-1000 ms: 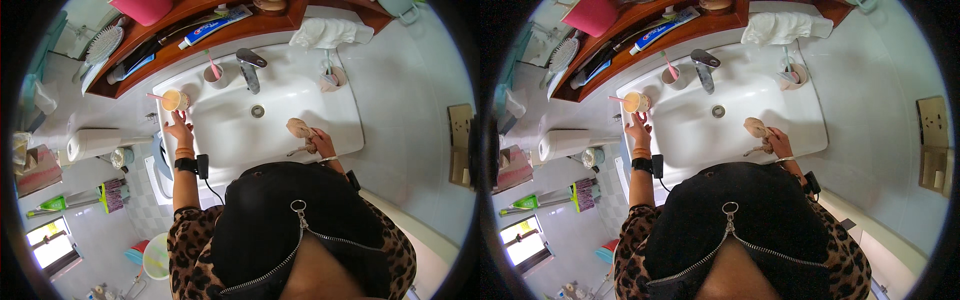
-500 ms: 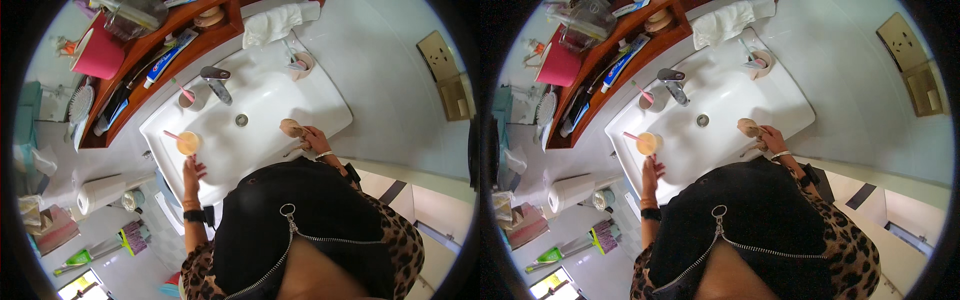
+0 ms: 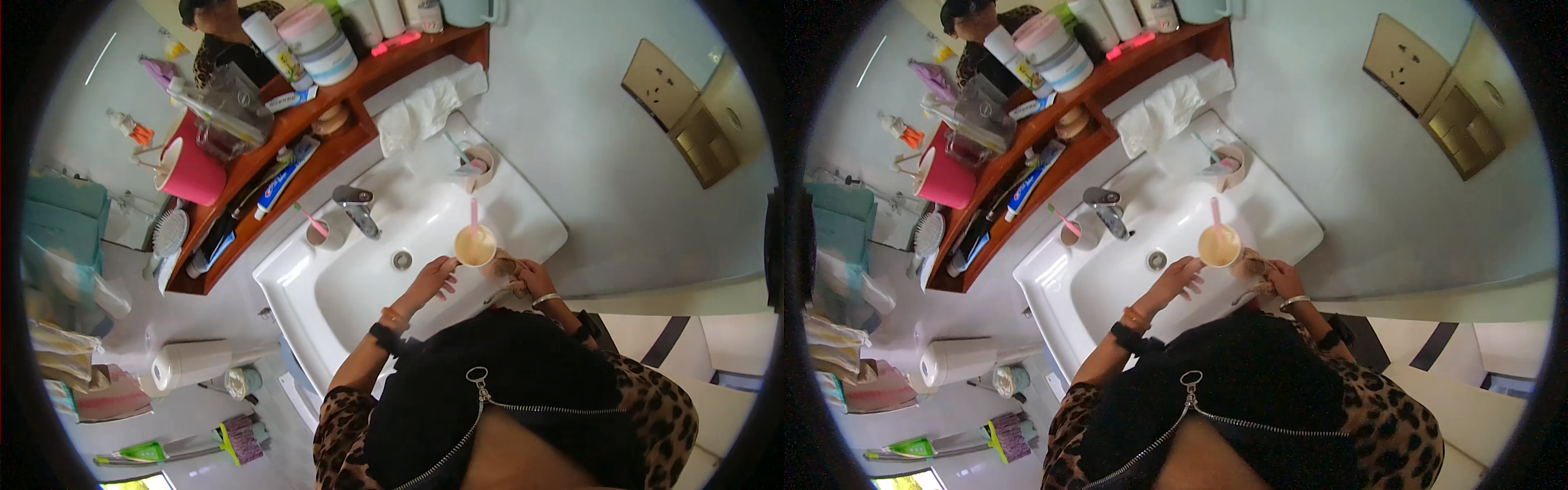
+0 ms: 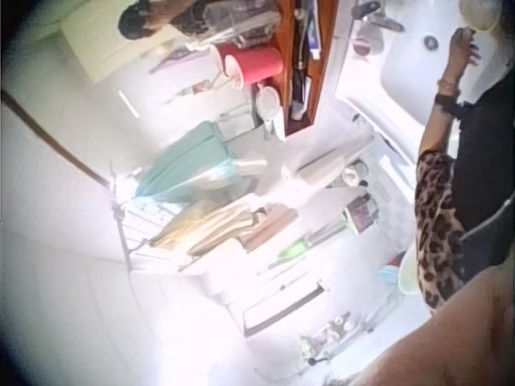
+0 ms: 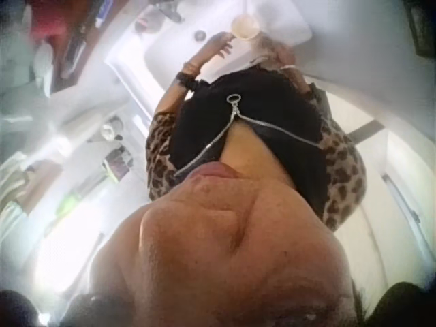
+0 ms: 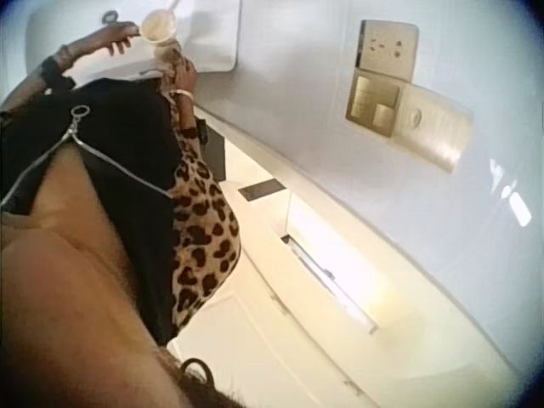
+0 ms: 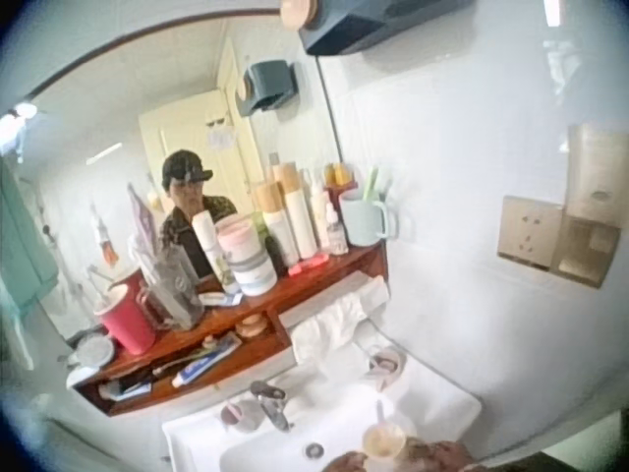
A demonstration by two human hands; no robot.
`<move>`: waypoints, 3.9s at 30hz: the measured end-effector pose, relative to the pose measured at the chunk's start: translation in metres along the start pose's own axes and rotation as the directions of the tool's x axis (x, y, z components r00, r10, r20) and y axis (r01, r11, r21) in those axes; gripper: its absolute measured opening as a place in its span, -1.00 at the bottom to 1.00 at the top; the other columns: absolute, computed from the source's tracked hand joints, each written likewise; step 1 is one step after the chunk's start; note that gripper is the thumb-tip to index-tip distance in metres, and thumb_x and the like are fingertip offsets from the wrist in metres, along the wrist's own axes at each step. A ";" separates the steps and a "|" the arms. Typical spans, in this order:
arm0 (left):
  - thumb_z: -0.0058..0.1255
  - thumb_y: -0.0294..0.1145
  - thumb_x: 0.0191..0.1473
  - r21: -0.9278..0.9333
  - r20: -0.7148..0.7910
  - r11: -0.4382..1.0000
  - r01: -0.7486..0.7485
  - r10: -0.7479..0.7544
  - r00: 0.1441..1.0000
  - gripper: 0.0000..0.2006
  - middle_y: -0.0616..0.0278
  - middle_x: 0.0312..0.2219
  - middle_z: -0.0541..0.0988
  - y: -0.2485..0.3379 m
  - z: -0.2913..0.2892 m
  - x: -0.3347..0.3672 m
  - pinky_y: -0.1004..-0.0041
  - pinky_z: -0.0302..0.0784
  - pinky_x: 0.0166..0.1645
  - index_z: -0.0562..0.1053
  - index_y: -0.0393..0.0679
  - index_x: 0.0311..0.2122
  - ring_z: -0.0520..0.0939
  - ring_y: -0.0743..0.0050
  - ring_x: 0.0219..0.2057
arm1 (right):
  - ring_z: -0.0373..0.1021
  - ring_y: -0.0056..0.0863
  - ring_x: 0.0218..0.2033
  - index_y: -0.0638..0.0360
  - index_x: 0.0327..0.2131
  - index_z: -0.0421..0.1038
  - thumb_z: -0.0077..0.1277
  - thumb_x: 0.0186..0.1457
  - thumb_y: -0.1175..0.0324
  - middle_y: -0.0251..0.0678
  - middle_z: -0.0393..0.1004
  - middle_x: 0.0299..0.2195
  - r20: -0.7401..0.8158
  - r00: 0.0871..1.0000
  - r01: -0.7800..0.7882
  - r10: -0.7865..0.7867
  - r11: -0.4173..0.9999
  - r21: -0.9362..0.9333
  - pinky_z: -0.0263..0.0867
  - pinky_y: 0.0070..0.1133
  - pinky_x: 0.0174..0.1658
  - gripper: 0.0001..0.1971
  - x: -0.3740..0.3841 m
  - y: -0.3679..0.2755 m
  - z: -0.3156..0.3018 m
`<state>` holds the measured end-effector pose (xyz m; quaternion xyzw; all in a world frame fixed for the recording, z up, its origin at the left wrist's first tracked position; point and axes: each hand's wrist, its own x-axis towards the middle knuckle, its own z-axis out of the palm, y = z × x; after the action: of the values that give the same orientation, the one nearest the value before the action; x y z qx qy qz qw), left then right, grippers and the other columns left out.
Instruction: The recorder is cleaning various toiletries and bathroom fixtures, including a hairbrush and a toothpaste tube at the sink, followed by scrubbing the toilet tank and a small shelf with a cloth.
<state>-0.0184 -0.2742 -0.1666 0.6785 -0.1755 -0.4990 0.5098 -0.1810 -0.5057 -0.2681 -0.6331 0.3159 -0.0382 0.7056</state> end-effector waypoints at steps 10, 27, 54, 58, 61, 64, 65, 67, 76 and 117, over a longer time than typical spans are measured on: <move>-0.24 0.24 -0.03 0.064 -0.020 0.993 0.097 -0.096 0.995 -0.41 0.12 -0.42 0.44 0.025 0.019 0.139 0.49 0.45 -0.52 0.32 -0.13 -0.15 0.53 0.43 -0.56 | 0.25 -0.71 -0.55 0.30 -0.24 0.39 -0.17 -0.09 0.43 -0.45 0.37 -0.54 -0.115 0.990 -0.102 0.085 0.984 -0.148 0.21 -0.70 -0.45 -0.70 -0.021 -0.023 -0.055; -0.32 0.19 0.04 -0.139 -0.169 0.990 0.007 -0.031 0.985 -0.43 0.16 -0.39 0.42 0.019 0.041 0.179 0.51 0.39 -0.61 0.29 -0.19 -0.16 0.47 0.45 -0.61 | 0.33 -0.65 -0.41 0.35 -0.16 0.34 -0.19 -0.09 0.46 -0.37 0.42 -0.37 -0.015 1.000 -0.016 0.015 0.999 -0.036 0.29 -0.68 -0.31 -0.64 -0.028 -0.038 -0.062; -0.36 0.36 -0.05 -0.169 -0.225 0.985 -0.039 0.000 0.974 -0.26 -0.03 -0.33 0.40 0.000 0.037 0.182 0.36 0.47 -0.58 0.06 -0.09 0.03 0.51 0.20 -0.52 | 0.37 -0.45 -0.35 0.28 -0.13 0.34 -0.18 -0.11 0.42 -0.23 0.43 -0.33 0.091 0.978 0.207 -0.189 0.938 -0.277 0.29 -0.55 -0.23 -0.61 0.007 -0.053 -0.036; -0.35 0.38 -0.07 -0.177 -0.210 0.983 0.037 -0.074 0.975 -0.21 -0.04 -0.31 0.40 -0.003 0.038 0.177 0.36 0.47 -0.56 0.02 -0.07 0.08 0.52 0.18 -0.51 | 0.32 -0.05 -0.28 0.15 -0.18 0.34 -0.09 -0.19 0.43 -0.07 0.36 -0.28 0.257 0.873 0.458 -0.414 0.517 -0.723 0.26 -0.31 -0.17 -0.63 0.010 -0.039 -0.025; -0.34 0.37 -0.07 -0.144 -0.222 0.989 -0.031 -0.001 0.975 -0.22 -0.02 -0.30 0.39 -0.002 0.033 0.176 0.36 0.47 -0.56 0.01 -0.08 0.09 0.52 0.18 -0.51 | 0.33 -0.07 -0.30 0.13 -0.17 0.33 -0.04 -0.19 0.37 -0.08 0.37 -0.28 0.419 0.793 0.569 -0.442 0.290 -0.770 0.26 -0.27 -0.20 -0.61 0.010 -0.044 -0.011; -0.33 0.34 -0.05 -0.142 -0.238 0.989 0.036 -0.070 0.969 -0.24 0.00 -0.32 0.39 -0.006 0.037 0.164 0.36 0.48 -0.56 0.01 -0.08 0.08 0.52 0.18 -0.51 | 0.32 -0.06 -0.32 0.12 -0.14 0.30 -0.02 -0.18 0.31 -0.09 0.37 -0.29 0.397 0.846 0.499 -0.356 0.267 -0.824 0.26 -0.25 -0.24 -0.58 0.009 -0.041 -0.009; -0.27 0.28 -0.02 -0.161 -0.238 0.985 0.055 -0.092 0.967 -0.28 0.02 -0.37 0.40 -0.005 0.035 0.163 0.35 0.48 -0.57 0.00 -0.08 0.08 0.52 0.20 -0.52 | 0.33 -0.07 -0.33 0.09 -0.12 0.28 -0.02 -0.18 0.30 -0.09 0.38 -0.31 0.439 0.830 0.536 -0.345 0.273 -0.799 0.26 -0.26 -0.26 -0.56 0.014 -0.038 -0.008; -0.24 0.23 0.00 -0.158 -0.252 0.986 0.053 -0.092 0.963 -0.31 -0.01 -0.33 0.41 -0.020 0.029 0.159 0.35 0.49 -0.55 -0.01 -0.06 0.08 0.52 0.23 -0.51 | 0.33 -0.07 -0.34 0.07 -0.10 0.25 -0.02 -0.18 0.28 -0.09 0.39 -0.34 0.488 0.815 0.570 -0.311 0.286 -0.770 0.27 -0.26 -0.28 -0.54 0.010 -0.036 -0.001; -0.07 -0.10 0.03 -0.117 -0.261 0.993 0.010 -0.040 0.964 -0.51 0.13 -0.39 0.48 -0.037 -0.012 0.055 0.51 0.46 -0.45 0.22 -0.19 -0.01 0.51 0.48 -0.46 | 0.39 -0.25 -0.27 -0.07 -0.11 0.28 -0.01 -0.10 0.20 -0.28 0.45 -0.29 0.853 0.522 0.799 0.022 0.338 -0.498 0.31 -0.38 -0.21 -0.60 0.019 -0.034 0.087; -0.37 -0.08 0.19 -0.742 -0.499 0.556 -0.375 -0.083 0.863 -0.59 0.22 -0.04 0.36 -0.105 -0.126 -0.018 0.25 0.29 0.02 0.19 -0.06 0.06 0.37 0.30 -0.02 | 0.30 -0.44 -0.11 0.22 -0.04 0.25 -0.18 0.12 0.20 -0.28 0.35 -0.10 0.537 0.843 -0.185 0.037 0.957 0.225 0.28 -0.54 -0.12 -0.61 0.141 -0.184 0.254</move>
<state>0.0533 -0.1519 -0.2510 0.4464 0.1503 -0.2918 0.8325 0.1202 -0.3849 -0.1553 -0.4984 0.1388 0.1358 0.8449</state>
